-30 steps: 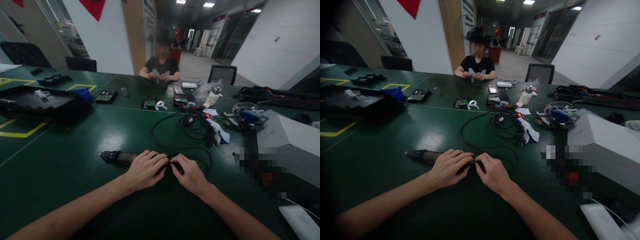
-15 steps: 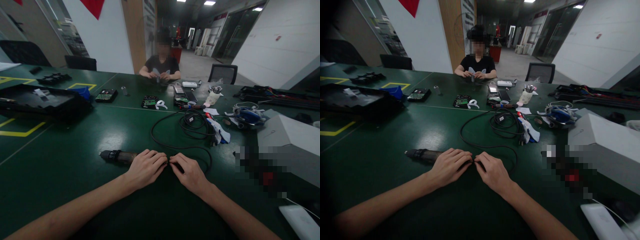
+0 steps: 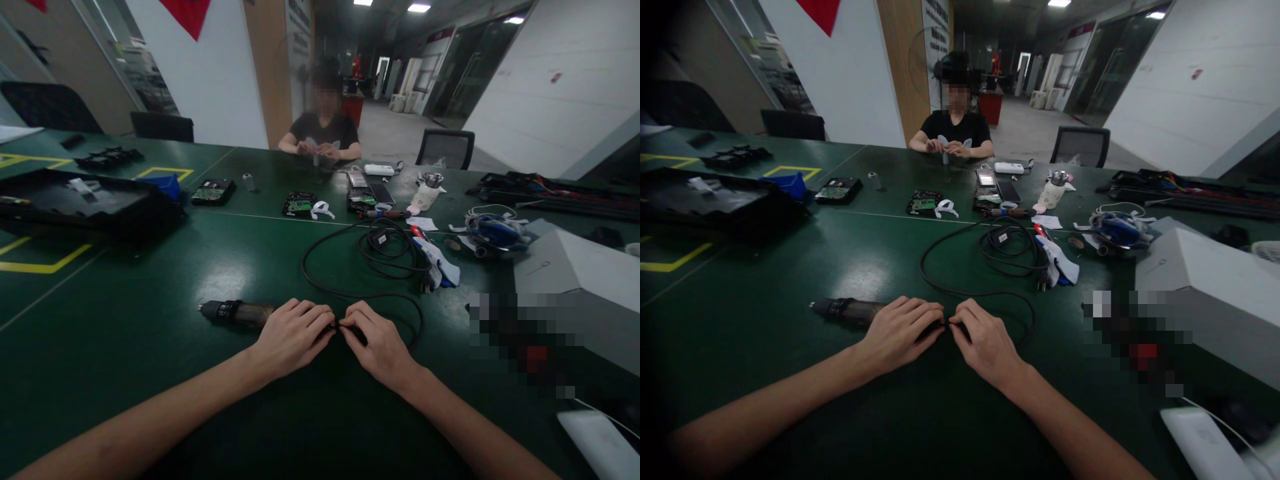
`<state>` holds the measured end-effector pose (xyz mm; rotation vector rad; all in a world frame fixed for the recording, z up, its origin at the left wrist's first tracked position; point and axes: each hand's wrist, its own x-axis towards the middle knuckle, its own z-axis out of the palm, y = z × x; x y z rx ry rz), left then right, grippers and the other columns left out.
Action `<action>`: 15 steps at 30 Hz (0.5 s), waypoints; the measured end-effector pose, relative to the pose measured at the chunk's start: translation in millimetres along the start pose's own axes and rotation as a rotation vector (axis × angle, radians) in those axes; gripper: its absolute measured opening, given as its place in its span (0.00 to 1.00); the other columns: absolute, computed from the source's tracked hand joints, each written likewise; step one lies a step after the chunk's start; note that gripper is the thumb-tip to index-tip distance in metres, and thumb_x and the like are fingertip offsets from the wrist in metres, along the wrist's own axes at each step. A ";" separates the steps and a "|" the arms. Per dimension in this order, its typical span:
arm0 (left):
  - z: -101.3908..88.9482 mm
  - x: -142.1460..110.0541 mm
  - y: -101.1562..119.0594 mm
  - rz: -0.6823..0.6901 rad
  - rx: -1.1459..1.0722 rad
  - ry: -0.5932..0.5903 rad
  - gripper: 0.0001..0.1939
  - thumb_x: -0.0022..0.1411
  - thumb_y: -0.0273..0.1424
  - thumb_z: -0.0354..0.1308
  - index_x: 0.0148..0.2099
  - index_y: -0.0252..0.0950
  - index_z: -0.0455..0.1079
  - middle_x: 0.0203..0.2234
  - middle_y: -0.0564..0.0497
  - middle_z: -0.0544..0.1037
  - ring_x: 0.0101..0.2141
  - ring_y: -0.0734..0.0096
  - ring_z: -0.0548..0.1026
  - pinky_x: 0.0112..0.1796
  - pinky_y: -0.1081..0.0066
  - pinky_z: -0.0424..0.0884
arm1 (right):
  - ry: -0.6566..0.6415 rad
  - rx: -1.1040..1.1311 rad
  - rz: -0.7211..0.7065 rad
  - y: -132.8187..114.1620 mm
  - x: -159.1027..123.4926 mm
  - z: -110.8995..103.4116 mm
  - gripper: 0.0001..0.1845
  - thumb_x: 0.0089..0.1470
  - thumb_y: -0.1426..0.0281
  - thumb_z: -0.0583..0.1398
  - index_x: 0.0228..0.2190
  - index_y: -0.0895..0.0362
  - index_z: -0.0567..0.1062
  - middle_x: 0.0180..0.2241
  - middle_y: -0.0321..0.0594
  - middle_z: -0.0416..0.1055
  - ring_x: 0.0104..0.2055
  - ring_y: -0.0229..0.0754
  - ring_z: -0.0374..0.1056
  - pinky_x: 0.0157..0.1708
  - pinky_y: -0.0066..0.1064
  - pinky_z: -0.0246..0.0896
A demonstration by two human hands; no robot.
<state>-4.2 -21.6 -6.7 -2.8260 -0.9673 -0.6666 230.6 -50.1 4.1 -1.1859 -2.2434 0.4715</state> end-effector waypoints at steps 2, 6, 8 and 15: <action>-1.0 -0.1 0.1 0.034 -0.010 -0.002 0.15 0.72 0.35 0.55 0.57 0.39 0.70 0.52 0.48 0.79 0.46 0.62 0.77 0.44 0.61 0.68 | -0.002 -0.003 0.001 0.3 -0.3 0.2 0.06 0.68 0.73 0.57 0.44 0.54 0.74 0.43 0.43 0.71 0.41 0.45 0.72 0.38 0.36 0.71; -0.4 0.0 0.5 0.024 0.001 0.024 0.12 0.72 0.34 0.54 0.54 0.39 0.71 0.49 0.48 0.79 0.44 0.64 0.77 0.44 0.62 0.68 | 0.007 -0.006 0.001 1.0 -1.2 1.1 0.06 0.68 0.73 0.57 0.44 0.53 0.74 0.41 0.42 0.71 0.40 0.45 0.71 0.37 0.35 0.71; -0.4 0.5 0.8 -0.004 0.006 0.030 0.11 0.73 0.36 0.54 0.51 0.38 0.72 0.47 0.48 0.79 0.42 0.65 0.77 0.42 0.63 0.68 | 0.003 -0.004 0.002 1.4 -1.6 1.6 0.06 0.68 0.73 0.57 0.44 0.54 0.74 0.41 0.42 0.71 0.40 0.45 0.71 0.37 0.35 0.70; -1.4 0.5 0.3 0.031 -0.008 0.008 0.13 0.72 0.34 0.54 0.55 0.40 0.71 0.50 0.49 0.79 0.45 0.63 0.77 0.44 0.62 0.68 | -0.003 -0.003 0.010 2.6 -2.0 2.0 0.06 0.67 0.74 0.58 0.44 0.54 0.74 0.41 0.42 0.71 0.41 0.45 0.71 0.39 0.37 0.71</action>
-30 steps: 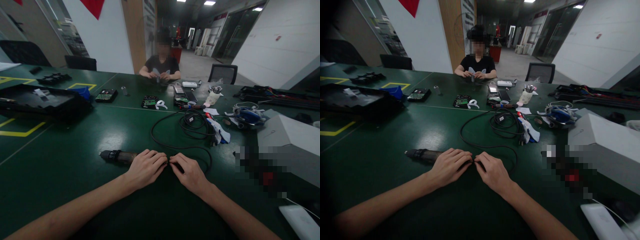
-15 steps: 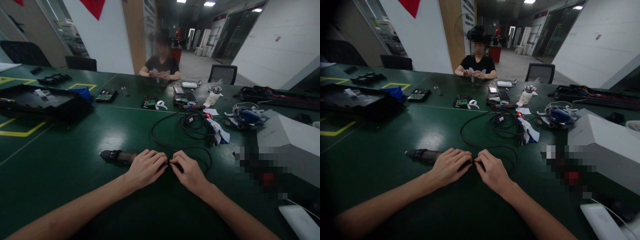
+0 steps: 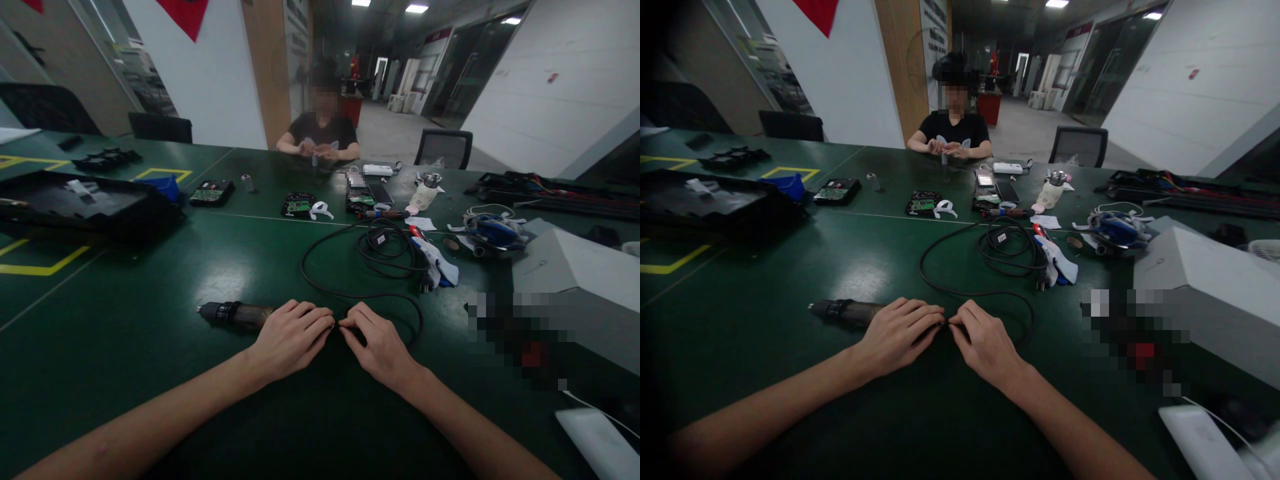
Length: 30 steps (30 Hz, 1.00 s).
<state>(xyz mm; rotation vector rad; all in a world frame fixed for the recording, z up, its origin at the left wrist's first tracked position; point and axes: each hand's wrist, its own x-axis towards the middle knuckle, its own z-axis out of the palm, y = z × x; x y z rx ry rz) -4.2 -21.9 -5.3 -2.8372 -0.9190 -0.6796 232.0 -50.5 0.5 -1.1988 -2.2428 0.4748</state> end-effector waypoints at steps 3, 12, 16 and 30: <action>2.1 -0.2 0.2 -0.045 0.009 0.015 0.10 0.73 0.35 0.54 0.51 0.38 0.72 0.47 0.49 0.80 0.42 0.65 0.77 0.42 0.63 0.67 | 0.015 -0.001 -0.011 -0.6 0.4 -1.0 0.07 0.67 0.74 0.58 0.45 0.53 0.74 0.41 0.42 0.71 0.41 0.45 0.72 0.39 0.36 0.72; 2.0 -0.2 -0.1 -0.024 -0.011 0.011 0.11 0.73 0.34 0.53 0.54 0.40 0.71 0.51 0.49 0.79 0.44 0.64 0.77 0.42 0.62 0.67 | 0.022 -0.028 -0.012 -1.6 -0.8 -3.3 0.07 0.66 0.73 0.58 0.45 0.53 0.73 0.51 0.46 0.68 0.46 0.47 0.74 0.39 0.38 0.74; 3.1 1.2 1.4 -0.084 -0.006 -0.001 0.09 0.73 0.37 0.55 0.50 0.40 0.71 0.48 0.52 0.79 0.41 0.66 0.77 0.39 0.62 0.66 | -0.003 -0.025 0.000 -2.7 -0.3 -4.3 0.08 0.66 0.73 0.58 0.46 0.53 0.73 0.51 0.45 0.68 0.45 0.46 0.74 0.38 0.37 0.73; 2.5 0.6 0.1 -0.051 -0.042 -0.009 0.12 0.72 0.36 0.56 0.55 0.40 0.70 0.51 0.51 0.79 0.45 0.64 0.76 0.43 0.61 0.66 | -0.039 0.017 0.003 -2.2 0.6 -0.5 0.08 0.67 0.75 0.57 0.46 0.53 0.71 0.50 0.43 0.74 0.51 0.48 0.73 0.49 0.40 0.72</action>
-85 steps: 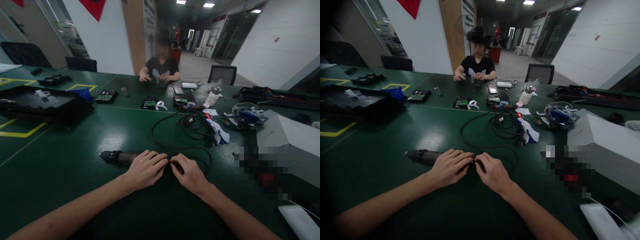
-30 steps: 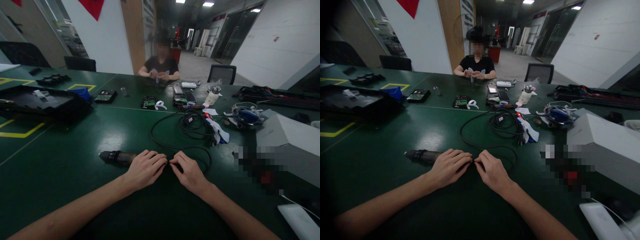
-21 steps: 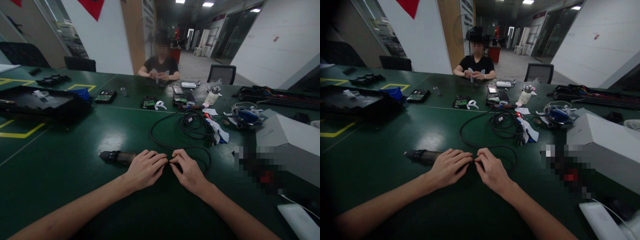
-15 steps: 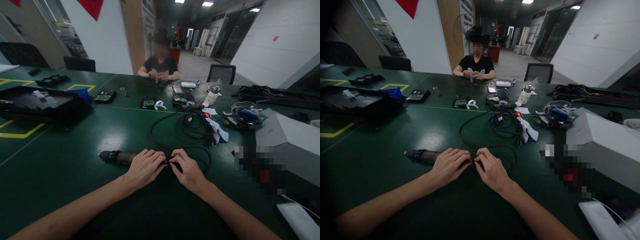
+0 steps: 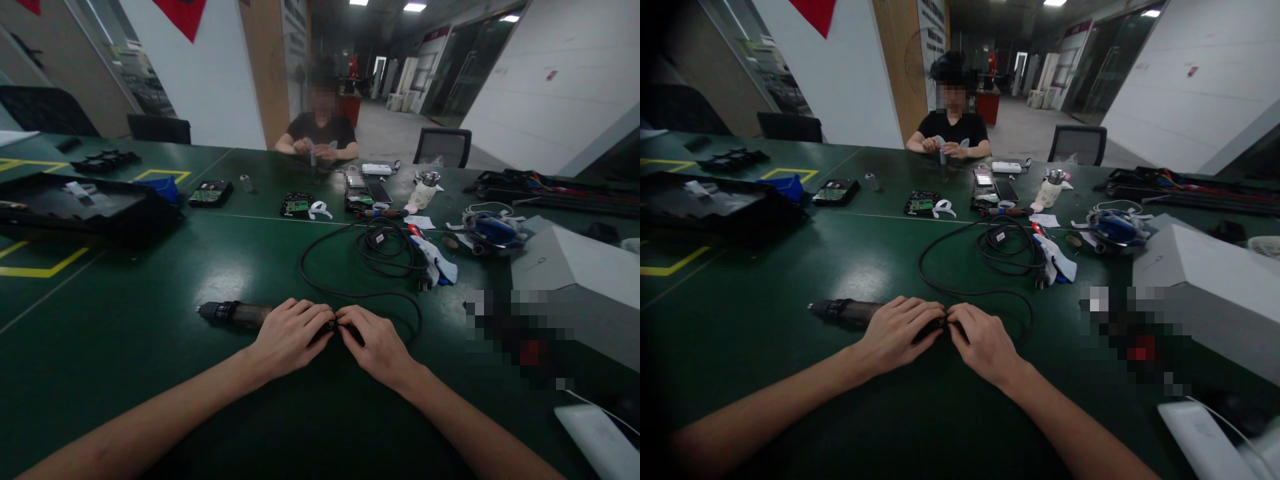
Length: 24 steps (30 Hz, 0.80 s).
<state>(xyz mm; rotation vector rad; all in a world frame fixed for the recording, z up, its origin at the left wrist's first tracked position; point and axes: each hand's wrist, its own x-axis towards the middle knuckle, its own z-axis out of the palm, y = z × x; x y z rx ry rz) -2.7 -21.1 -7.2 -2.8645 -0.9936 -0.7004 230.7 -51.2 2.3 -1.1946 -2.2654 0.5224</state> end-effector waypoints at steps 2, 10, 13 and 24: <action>-0.8 -0.2 0.3 0.028 -0.007 -0.005 0.13 0.72 0.35 0.55 0.56 0.41 0.70 0.52 0.52 0.78 0.46 0.63 0.76 0.44 0.61 0.66 | 0.001 0.009 0.006 0.4 0.0 1.0 0.08 0.67 0.75 0.57 0.46 0.52 0.71 0.48 0.42 0.75 0.50 0.47 0.74 0.49 0.40 0.71; -2.0 0.4 0.6 -0.010 0.009 -0.026 0.12 0.72 0.36 0.56 0.54 0.39 0.70 0.49 0.51 0.80 0.44 0.63 0.76 0.43 0.61 0.66 | -0.006 0.029 0.017 1.0 -0.4 1.0 0.08 0.67 0.75 0.57 0.46 0.52 0.71 0.47 0.41 0.75 0.48 0.46 0.74 0.49 0.39 0.72; -2.1 0.2 0.1 0.036 -0.009 -0.014 0.13 0.73 0.34 0.55 0.57 0.41 0.69 0.50 0.51 0.79 0.46 0.63 0.76 0.44 0.62 0.66 | -0.008 0.026 0.018 1.0 -0.6 1.1 0.08 0.67 0.75 0.58 0.46 0.52 0.72 0.47 0.41 0.75 0.48 0.46 0.74 0.49 0.40 0.72; -2.7 0.4 0.1 0.035 -0.013 -0.017 0.13 0.73 0.34 0.54 0.57 0.42 0.69 0.50 0.51 0.79 0.46 0.63 0.76 0.44 0.61 0.66 | -0.002 0.019 0.014 -0.7 0.3 -0.7 0.08 0.66 0.75 0.58 0.46 0.52 0.72 0.46 0.41 0.76 0.46 0.46 0.75 0.47 0.37 0.72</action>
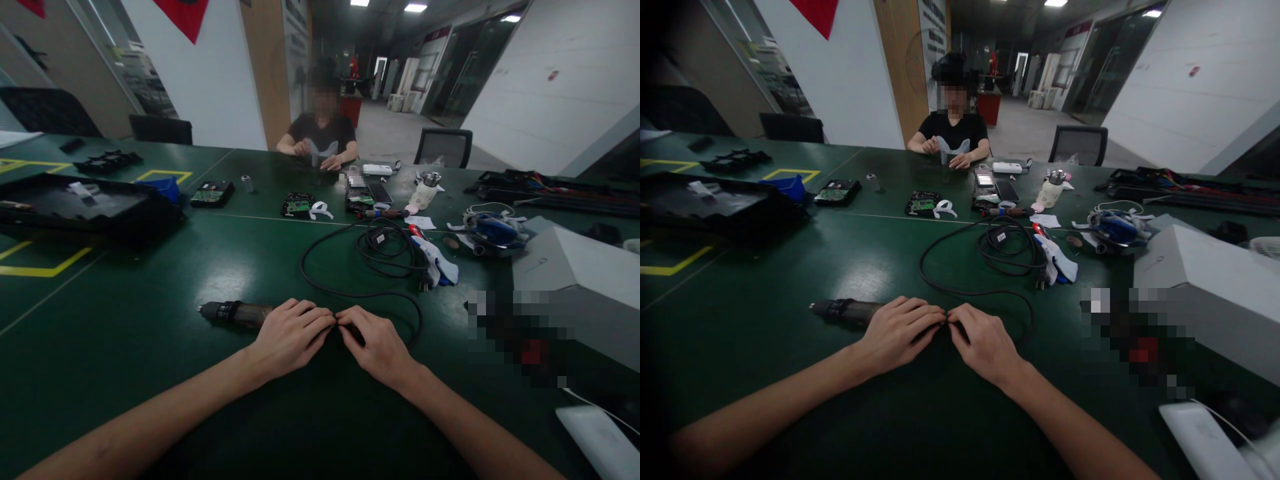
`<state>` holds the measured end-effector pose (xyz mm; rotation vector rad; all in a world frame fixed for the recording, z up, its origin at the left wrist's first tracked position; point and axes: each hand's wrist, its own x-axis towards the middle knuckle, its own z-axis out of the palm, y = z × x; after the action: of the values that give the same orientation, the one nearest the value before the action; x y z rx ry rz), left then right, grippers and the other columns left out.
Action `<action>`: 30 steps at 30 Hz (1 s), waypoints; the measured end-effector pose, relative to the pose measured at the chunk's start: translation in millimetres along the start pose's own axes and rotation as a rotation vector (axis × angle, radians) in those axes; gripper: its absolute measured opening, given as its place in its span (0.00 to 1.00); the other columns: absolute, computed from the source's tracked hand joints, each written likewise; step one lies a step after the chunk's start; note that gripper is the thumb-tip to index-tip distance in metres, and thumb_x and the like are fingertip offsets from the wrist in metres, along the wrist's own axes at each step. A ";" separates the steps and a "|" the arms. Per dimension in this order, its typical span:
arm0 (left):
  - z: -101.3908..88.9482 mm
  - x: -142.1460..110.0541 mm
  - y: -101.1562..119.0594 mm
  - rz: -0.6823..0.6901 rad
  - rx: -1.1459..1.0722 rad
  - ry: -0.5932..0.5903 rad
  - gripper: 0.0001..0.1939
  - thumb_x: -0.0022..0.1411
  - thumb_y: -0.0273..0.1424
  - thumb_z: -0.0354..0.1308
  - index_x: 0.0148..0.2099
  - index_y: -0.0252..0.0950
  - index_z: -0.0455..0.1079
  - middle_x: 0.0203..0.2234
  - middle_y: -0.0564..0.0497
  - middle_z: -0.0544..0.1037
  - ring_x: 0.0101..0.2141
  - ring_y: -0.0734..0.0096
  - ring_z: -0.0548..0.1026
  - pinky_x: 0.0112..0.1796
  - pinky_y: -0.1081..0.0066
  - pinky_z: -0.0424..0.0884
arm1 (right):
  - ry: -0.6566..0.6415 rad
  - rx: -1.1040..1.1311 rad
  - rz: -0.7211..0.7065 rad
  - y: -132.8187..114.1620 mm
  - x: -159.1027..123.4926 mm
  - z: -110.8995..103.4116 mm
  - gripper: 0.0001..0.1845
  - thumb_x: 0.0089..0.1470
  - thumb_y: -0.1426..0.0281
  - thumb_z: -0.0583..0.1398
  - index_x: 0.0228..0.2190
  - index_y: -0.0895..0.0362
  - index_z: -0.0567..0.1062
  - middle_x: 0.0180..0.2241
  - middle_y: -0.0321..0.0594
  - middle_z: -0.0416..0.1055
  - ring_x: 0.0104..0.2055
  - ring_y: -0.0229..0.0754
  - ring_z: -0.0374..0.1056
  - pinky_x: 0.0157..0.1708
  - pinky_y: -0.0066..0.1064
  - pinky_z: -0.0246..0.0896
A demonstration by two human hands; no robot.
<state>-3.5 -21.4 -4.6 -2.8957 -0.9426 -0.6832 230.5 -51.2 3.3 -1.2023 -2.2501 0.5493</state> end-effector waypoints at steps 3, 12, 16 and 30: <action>1.6 0.7 0.5 -0.055 0.005 0.010 0.08 0.74 0.34 0.54 0.50 0.40 0.71 0.45 0.52 0.81 0.42 0.65 0.76 0.42 0.62 0.65 | 0.003 -0.002 -0.005 0.0 0.1 0.1 0.09 0.66 0.75 0.58 0.46 0.52 0.72 0.46 0.41 0.76 0.46 0.46 0.75 0.47 0.38 0.72; 0.7 -0.5 1.1 -0.009 0.011 0.009 0.13 0.72 0.34 0.55 0.57 0.42 0.69 0.50 0.53 0.80 0.46 0.63 0.76 0.43 0.61 0.66 | -0.024 -0.006 0.005 1.6 0.3 0.7 0.08 0.67 0.74 0.58 0.47 0.52 0.71 0.46 0.42 0.76 0.47 0.46 0.74 0.48 0.39 0.72; 1.8 1.0 1.1 -0.087 0.033 0.010 0.09 0.74 0.36 0.54 0.49 0.39 0.72 0.44 0.52 0.81 0.40 0.65 0.76 0.41 0.61 0.65 | -0.019 -0.005 0.008 1.0 0.3 -0.1 0.08 0.67 0.74 0.57 0.46 0.52 0.71 0.47 0.42 0.76 0.48 0.46 0.75 0.47 0.38 0.72; 0.0 1.3 -0.5 -0.028 0.062 0.007 0.13 0.73 0.38 0.54 0.54 0.40 0.72 0.48 0.49 0.80 0.43 0.64 0.77 0.41 0.62 0.67 | 0.008 -0.007 -0.002 -1.9 0.9 -1.2 0.09 0.66 0.75 0.58 0.46 0.52 0.72 0.45 0.42 0.76 0.46 0.46 0.76 0.46 0.38 0.74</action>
<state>-2.9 -20.3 -4.1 -2.8300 -0.9867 -0.6530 229.7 -51.3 5.6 -1.2032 -2.2486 0.5348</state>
